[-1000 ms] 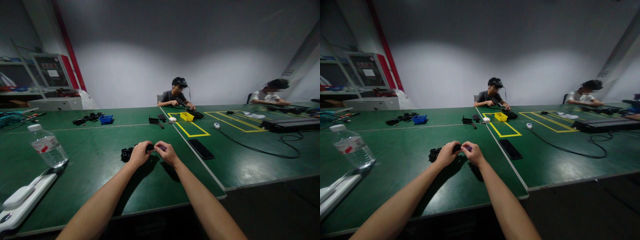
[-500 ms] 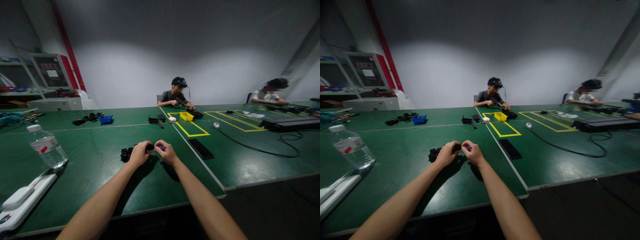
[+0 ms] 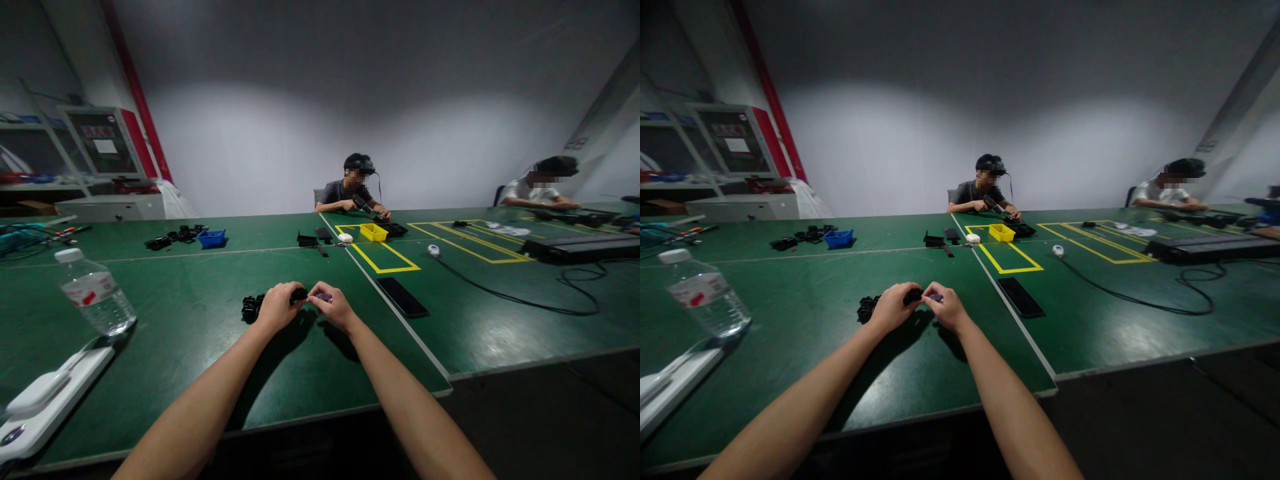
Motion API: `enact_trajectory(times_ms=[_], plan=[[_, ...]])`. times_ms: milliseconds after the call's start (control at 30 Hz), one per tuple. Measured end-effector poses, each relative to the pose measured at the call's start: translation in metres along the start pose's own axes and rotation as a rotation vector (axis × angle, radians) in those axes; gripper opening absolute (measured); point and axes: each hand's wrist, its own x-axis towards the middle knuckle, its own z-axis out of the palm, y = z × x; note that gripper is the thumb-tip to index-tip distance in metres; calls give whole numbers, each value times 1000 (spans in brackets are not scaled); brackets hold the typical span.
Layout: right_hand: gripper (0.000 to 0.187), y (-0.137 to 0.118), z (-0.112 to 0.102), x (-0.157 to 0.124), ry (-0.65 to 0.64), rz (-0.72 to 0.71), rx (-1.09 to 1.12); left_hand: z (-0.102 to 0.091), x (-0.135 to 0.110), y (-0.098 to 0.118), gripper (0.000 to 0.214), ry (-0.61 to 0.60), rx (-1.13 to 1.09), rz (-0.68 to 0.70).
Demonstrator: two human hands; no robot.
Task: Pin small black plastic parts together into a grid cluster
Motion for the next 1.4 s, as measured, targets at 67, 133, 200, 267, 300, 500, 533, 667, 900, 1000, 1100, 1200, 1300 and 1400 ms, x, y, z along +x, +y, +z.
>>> enact_trajectory(times_ms=[67,133,200,267,300,500,533,667,900,1000,1100,1200,1300,1400], plan=[[9,0,0,0,-22,-9,-7,-1,0,0,27,-7,-10,8],[9,0,0,0,-36,-22,-18,-2,0,0,26,-13,-14,15],[10,-2,0,0,-31,-44,-40,-3,0,1,24,-16,-1,15],[12,-5,0,-1,-17,-64,-67,-4,0,2,24,-9,25,9],[14,-6,0,-1,-13,-65,-76,-4,0,2,25,-3,38,6],[15,-8,1,-2,25,-20,-17,-6,1,3,25,17,48,25],[13,-7,1,-2,31,-16,-23,-6,1,2,25,14,46,35],[13,-4,1,-2,11,4,-43,-9,2,-2,26,-9,47,42],[15,-2,2,-2,-3,10,-1,-10,3,-6,24,-14,104,34],[15,-2,2,-2,-6,11,2,-10,3,-6,26,-20,102,26],[15,-2,2,-2,-6,11,5,-11,3,-7,26,-18,94,28],[15,-2,2,-2,-8,3,8,-11,3,-8,25,-15,109,25],[15,0,3,-1,-8,-2,10,-11,3,-8,26,-22,120,19],[14,1,3,-1,-3,0,18,-12,3,-7,29,-27,138,32]])
